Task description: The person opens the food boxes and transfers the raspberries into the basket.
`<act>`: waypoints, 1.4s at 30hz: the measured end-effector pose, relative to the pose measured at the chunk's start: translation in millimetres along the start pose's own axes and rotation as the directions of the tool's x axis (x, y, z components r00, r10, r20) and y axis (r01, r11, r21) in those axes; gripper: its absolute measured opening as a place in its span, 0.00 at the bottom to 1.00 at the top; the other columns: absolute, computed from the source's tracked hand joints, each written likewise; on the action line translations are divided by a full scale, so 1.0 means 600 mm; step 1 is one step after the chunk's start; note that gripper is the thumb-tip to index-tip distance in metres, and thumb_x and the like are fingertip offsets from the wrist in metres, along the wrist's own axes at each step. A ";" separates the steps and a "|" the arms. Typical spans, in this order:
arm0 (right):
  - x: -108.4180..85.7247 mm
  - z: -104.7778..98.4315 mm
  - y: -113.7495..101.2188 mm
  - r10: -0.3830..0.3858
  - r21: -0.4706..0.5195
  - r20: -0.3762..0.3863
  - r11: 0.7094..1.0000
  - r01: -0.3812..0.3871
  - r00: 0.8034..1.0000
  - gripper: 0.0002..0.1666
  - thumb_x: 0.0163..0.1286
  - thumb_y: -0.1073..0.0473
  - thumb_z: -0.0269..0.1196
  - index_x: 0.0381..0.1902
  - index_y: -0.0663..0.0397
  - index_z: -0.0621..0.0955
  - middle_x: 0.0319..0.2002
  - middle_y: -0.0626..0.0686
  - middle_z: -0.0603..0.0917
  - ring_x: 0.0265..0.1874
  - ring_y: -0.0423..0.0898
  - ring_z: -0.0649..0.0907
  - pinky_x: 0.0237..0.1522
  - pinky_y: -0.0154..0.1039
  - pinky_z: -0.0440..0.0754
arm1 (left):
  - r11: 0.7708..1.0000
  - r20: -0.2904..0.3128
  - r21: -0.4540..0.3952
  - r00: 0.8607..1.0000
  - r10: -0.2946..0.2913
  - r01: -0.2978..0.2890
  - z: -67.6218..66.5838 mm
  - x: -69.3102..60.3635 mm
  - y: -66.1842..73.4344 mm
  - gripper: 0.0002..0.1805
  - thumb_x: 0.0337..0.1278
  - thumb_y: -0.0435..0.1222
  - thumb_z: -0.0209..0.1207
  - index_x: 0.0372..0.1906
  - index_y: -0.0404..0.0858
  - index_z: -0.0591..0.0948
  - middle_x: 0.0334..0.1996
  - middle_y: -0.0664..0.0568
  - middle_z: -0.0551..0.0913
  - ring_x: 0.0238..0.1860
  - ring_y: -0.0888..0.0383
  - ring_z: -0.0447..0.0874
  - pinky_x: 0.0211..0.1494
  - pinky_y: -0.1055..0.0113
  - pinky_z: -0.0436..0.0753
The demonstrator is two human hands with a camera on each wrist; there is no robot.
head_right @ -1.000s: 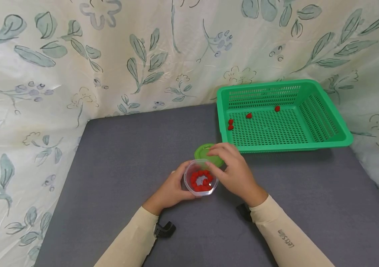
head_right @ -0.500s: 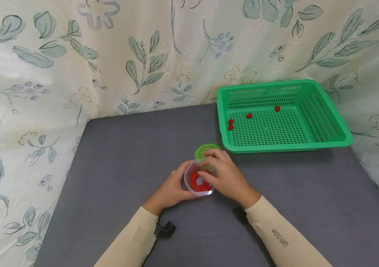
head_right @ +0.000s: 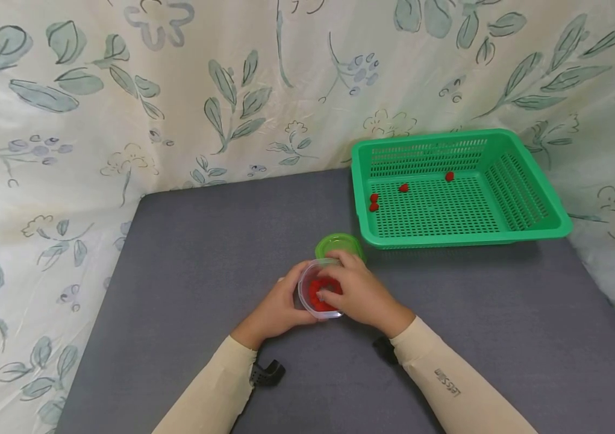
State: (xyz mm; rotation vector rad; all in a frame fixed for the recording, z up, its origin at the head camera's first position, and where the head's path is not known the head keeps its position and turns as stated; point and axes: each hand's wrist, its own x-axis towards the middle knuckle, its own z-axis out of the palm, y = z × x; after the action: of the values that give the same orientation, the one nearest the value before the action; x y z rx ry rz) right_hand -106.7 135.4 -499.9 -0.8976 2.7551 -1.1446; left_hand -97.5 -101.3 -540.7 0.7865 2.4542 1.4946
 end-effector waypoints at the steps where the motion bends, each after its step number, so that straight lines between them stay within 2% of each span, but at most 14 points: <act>1: 0.000 0.001 -0.001 0.015 -0.008 0.012 1.000 -0.015 1.000 0.17 0.71 0.60 0.76 0.56 0.55 0.90 0.71 0.62 0.75 0.70 0.65 0.72 0.63 0.63 0.78 | 1.000 0.000 -0.003 1.000 0.002 -0.002 0.000 0.000 0.000 0.55 0.54 0.39 0.81 0.84 0.47 0.63 0.71 0.59 0.78 0.67 0.62 0.76 0.75 0.46 0.61; 5: 0.002 0.002 -0.006 0.070 -0.035 0.043 0.997 -0.068 0.997 0.19 0.72 0.59 0.74 0.59 0.55 0.90 0.73 0.64 0.74 0.71 0.68 0.70 0.63 0.66 0.77 | 1.000 0.003 -0.001 1.000 0.003 -0.003 -0.001 0.000 0.000 0.55 0.55 0.39 0.81 0.84 0.47 0.63 0.71 0.59 0.78 0.68 0.62 0.76 0.75 0.46 0.61; 9: 0.005 0.003 -0.010 0.088 -0.057 0.049 0.995 -0.085 0.995 0.15 0.73 0.59 0.74 0.55 0.52 0.91 0.72 0.64 0.74 0.71 0.69 0.70 0.63 0.67 0.77 | 1.000 0.009 0.006 1.000 -0.005 0.005 -0.002 -0.001 0.002 0.55 0.55 0.39 0.81 0.84 0.46 0.62 0.72 0.58 0.78 0.68 0.62 0.75 0.75 0.48 0.61; 17: 0.007 0.006 -0.021 0.124 -0.179 -0.010 0.976 -0.124 0.992 0.15 0.70 0.62 0.75 0.53 0.59 0.90 0.68 0.65 0.78 0.65 0.68 0.75 0.58 0.64 0.82 | 1.000 -0.006 0.004 1.000 -0.010 0.010 0.000 -0.002 0.002 0.55 0.53 0.39 0.82 0.84 0.46 0.64 0.72 0.57 0.78 0.68 0.61 0.76 0.75 0.46 0.63; 21: 0.007 0.006 -0.028 0.128 -0.249 -0.033 0.960 -0.132 0.991 0.10 0.69 0.62 0.76 0.47 0.57 0.90 0.66 0.66 0.79 0.62 0.67 0.77 0.56 0.64 0.82 | 1.000 -0.006 0.003 1.000 -0.017 0.017 0.000 -0.003 0.006 0.55 0.53 0.38 0.82 0.84 0.45 0.64 0.72 0.56 0.78 0.68 0.60 0.75 0.75 0.46 0.63; 27: 0.008 0.005 -0.034 0.137 -0.324 -0.041 0.935 -0.142 0.990 0.09 0.67 0.60 0.78 0.41 0.57 0.90 0.64 0.67 0.81 0.61 0.68 0.78 0.56 0.65 0.81 | 1.000 -0.008 -0.006 1.000 -0.021 0.021 0.000 -0.003 0.007 0.54 0.54 0.39 0.82 0.83 0.45 0.64 0.72 0.55 0.78 0.68 0.58 0.75 0.74 0.45 0.63; 32: 0.010 0.006 -0.034 0.153 -0.340 -0.032 0.928 -0.154 0.988 0.08 0.66 0.58 0.79 0.33 0.53 0.89 0.63 0.67 0.82 0.61 0.68 0.78 0.53 0.65 0.82 | 0.999 -0.005 -0.004 0.999 -0.038 0.038 -0.001 -0.002 0.008 0.55 0.54 0.38 0.82 0.84 0.45 0.64 0.73 0.55 0.77 0.68 0.57 0.74 0.73 0.46 0.65; 34: 0.010 0.006 -0.034 0.159 -0.337 -0.024 0.928 -0.158 0.987 0.07 0.66 0.58 0.79 0.33 0.53 0.90 0.63 0.66 0.82 0.61 0.68 0.78 0.53 0.65 0.82 | 0.999 -0.004 -0.003 0.999 -0.044 0.044 -0.001 -0.003 0.008 0.55 0.54 0.38 0.82 0.84 0.45 0.64 0.73 0.55 0.77 0.68 0.57 0.73 0.73 0.47 0.66; 42: 0.012 0.005 -0.033 0.184 -0.292 0.016 0.941 -0.171 0.983 0.07 0.68 0.58 0.77 0.31 0.47 0.89 0.62 0.64 0.82 0.61 0.65 0.77 0.53 0.63 0.82 | 1.000 -0.009 -0.004 1.000 -0.016 0.016 0.001 -0.002 0.006 0.55 0.54 0.40 0.83 0.84 0.45 0.64 0.72 0.56 0.78 0.69 0.60 0.75 0.75 0.45 0.62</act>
State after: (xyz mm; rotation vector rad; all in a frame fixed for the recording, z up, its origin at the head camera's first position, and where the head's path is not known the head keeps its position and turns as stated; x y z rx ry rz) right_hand -101.7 118.4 -487.7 -0.6621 2.9432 -0.6970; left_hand -95.3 -100.3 -538.1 0.7599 2.4574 1.5002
